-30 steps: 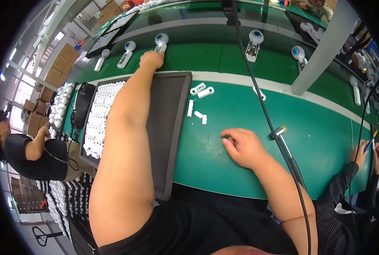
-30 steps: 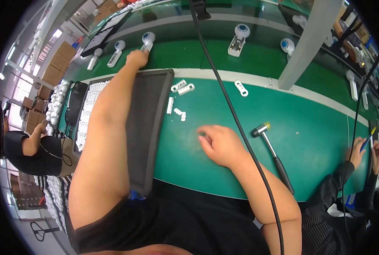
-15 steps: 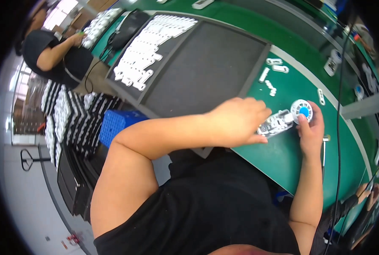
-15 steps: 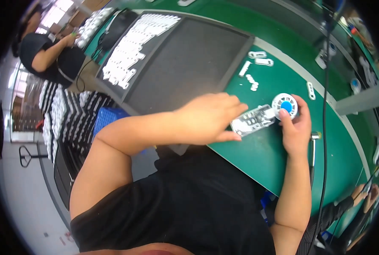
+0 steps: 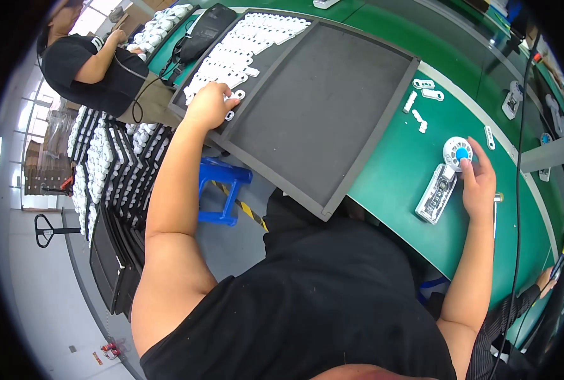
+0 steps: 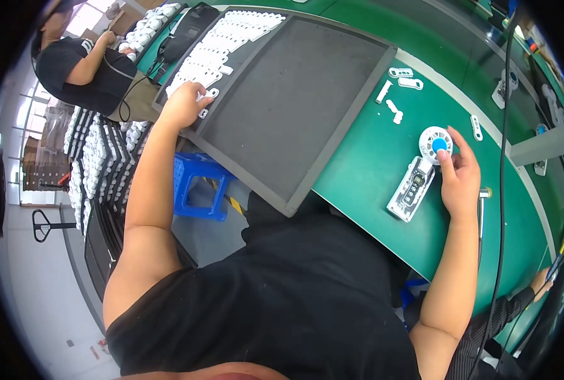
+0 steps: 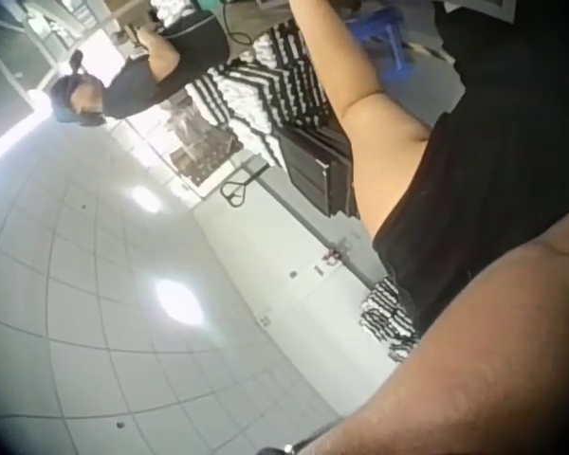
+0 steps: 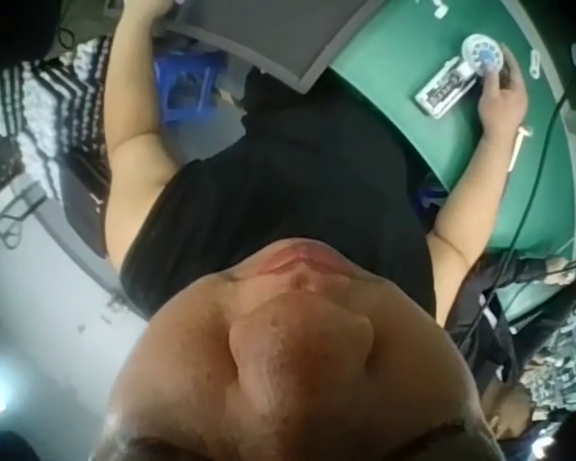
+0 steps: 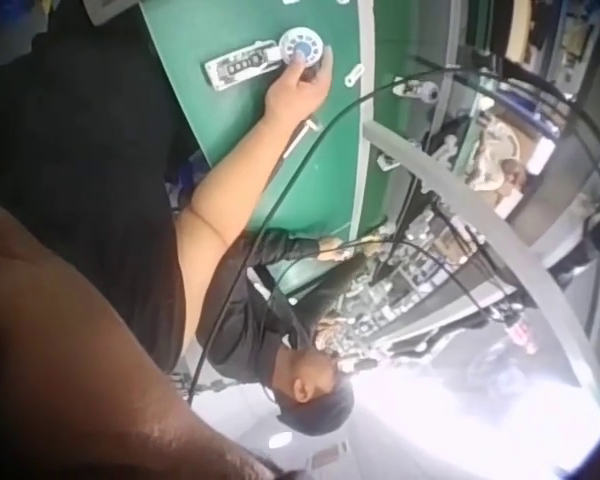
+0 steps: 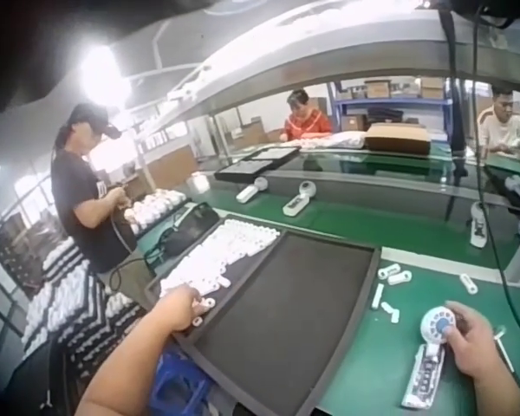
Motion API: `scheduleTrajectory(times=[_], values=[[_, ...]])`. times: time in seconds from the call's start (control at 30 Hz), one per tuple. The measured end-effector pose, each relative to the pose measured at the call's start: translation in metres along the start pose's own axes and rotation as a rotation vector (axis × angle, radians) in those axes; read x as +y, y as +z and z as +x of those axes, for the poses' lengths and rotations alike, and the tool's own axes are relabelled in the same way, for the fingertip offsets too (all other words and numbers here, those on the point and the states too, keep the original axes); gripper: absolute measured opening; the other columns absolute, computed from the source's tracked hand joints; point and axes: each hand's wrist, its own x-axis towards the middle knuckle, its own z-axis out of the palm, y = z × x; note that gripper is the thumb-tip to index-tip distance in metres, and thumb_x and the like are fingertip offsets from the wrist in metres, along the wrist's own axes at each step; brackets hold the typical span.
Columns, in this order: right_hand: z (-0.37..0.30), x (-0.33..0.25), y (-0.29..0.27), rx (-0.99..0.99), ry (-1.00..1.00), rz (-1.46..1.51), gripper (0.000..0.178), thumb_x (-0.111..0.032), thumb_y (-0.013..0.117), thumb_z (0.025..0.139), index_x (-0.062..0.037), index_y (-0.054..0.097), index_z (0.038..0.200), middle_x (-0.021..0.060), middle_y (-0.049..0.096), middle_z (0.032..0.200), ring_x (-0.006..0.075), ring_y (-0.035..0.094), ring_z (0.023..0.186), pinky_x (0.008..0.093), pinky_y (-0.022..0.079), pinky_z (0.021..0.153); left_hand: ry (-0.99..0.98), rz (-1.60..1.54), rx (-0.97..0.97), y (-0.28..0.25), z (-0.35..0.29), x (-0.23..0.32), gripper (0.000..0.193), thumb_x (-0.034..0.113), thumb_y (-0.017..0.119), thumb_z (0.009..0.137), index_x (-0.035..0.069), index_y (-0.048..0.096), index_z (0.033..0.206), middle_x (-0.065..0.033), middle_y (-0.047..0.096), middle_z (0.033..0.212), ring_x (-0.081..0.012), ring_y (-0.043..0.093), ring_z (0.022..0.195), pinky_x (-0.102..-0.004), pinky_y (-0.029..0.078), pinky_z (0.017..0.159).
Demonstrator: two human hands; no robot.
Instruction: Assemble electronic device components by fitting plastic parts and tapping them into place with a small hammer.
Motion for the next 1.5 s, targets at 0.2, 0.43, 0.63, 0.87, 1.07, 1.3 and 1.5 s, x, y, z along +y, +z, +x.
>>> scheduleTrajectory(times=[0.2, 0.43, 0.63, 0.87, 1.07, 1.3, 1.5], values=[[-0.005, -0.003, -0.012, 0.198, -0.263, -0.229, 0.037, -0.012, 0.070, 0.103, -0.0029, 0.067, 0.139, 0.0048, 0.070, 0.119, 0.0092, 0.055, 0.081, 0.0256, 0.047, 0.074, 0.049, -0.049, 0.059, 0.010, -0.004, -0.005, 0.030, 0.028, 0.082, 0.094, 0.002, 0.073, 0.107, -0.0201, 0.072, 0.110, -0.0374, 0.071, 0.105, -0.0443, 0.055, 0.091], [-0.019, -0.024, 0.007, 0.179, -0.416, -0.278, 0.027, -0.010, 0.073, 0.099, -0.0028, 0.073, 0.125, 0.0045, 0.069, 0.112, 0.0099, 0.050, 0.073, 0.0254, 0.044, 0.067, 0.061, -0.118, 0.068, 0.012, -0.005, -0.003, 0.027, 0.023, 0.081, 0.095, 0.003, 0.073, 0.111, -0.0187, 0.072, 0.110, -0.0364, 0.070, 0.105, -0.0434, 0.055, 0.093], [-0.022, -0.027, 0.008, 0.143, -0.454, -0.278, 0.024, -0.006, 0.073, 0.098, -0.0030, 0.073, 0.122, 0.0049, 0.069, 0.112, 0.0102, 0.052, 0.073, 0.0253, 0.045, 0.066, 0.172, -0.116, 0.153, 0.020, -0.007, -0.002, 0.026, 0.020, 0.080, 0.095, 0.005, 0.073, 0.116, -0.0165, 0.071, 0.109, -0.0360, 0.070, 0.107, -0.0435, 0.055, 0.096], [-0.026, -0.031, 0.013, 0.114, -0.442, -0.262, 0.022, -0.005, 0.072, 0.097, -0.0032, 0.074, 0.120, 0.0051, 0.068, 0.109, 0.0104, 0.052, 0.073, 0.0251, 0.045, 0.065, 0.213, -0.091, 0.132, 0.014, -0.004, -0.005, 0.026, 0.020, 0.079, 0.096, 0.005, 0.073, 0.116, -0.0170, 0.070, 0.113, -0.0366, 0.069, 0.108, -0.0439, 0.055, 0.096], [-0.028, -0.033, 0.014, 0.086, -0.417, -0.258, 0.022, -0.004, 0.072, 0.097, -0.0028, 0.073, 0.118, 0.0045, 0.068, 0.102, 0.0112, 0.053, 0.073, 0.0257, 0.046, 0.066, 0.103, -0.075, 0.079, 0.010, -0.014, 0.004, 0.024, 0.021, 0.081, 0.093, 0.003, 0.076, 0.110, -0.0182, 0.071, 0.117, -0.0389, 0.067, 0.115, -0.0452, 0.054, 0.099], [-0.026, -0.035, 0.014, 0.060, -0.431, -0.271, 0.021, -0.004, 0.072, 0.096, -0.0029, 0.073, 0.117, 0.0043, 0.067, 0.100, 0.0116, 0.053, 0.072, 0.0261, 0.046, 0.067, 0.166, -0.043, 0.235, 0.008, -0.017, -0.011, 0.022, 0.022, 0.079, 0.096, 0.002, 0.074, 0.101, -0.0157, 0.071, 0.111, -0.0336, 0.069, 0.107, -0.0421, 0.055, 0.092], [-0.042, -0.056, 0.013, 0.061, -0.358, -0.248, 0.024, -0.004, 0.076, 0.092, -0.0028, 0.074, 0.116, 0.0069, 0.070, 0.103, 0.0162, 0.062, 0.081, 0.0291, 0.051, 0.074, -0.025, -0.570, 0.042, -0.019, -0.034, 0.050, 0.028, 0.031, 0.075, 0.103, 0.002, 0.072, 0.102, -0.0108, 0.070, 0.105, -0.0203, 0.068, 0.098, -0.0354, 0.055, 0.084]])
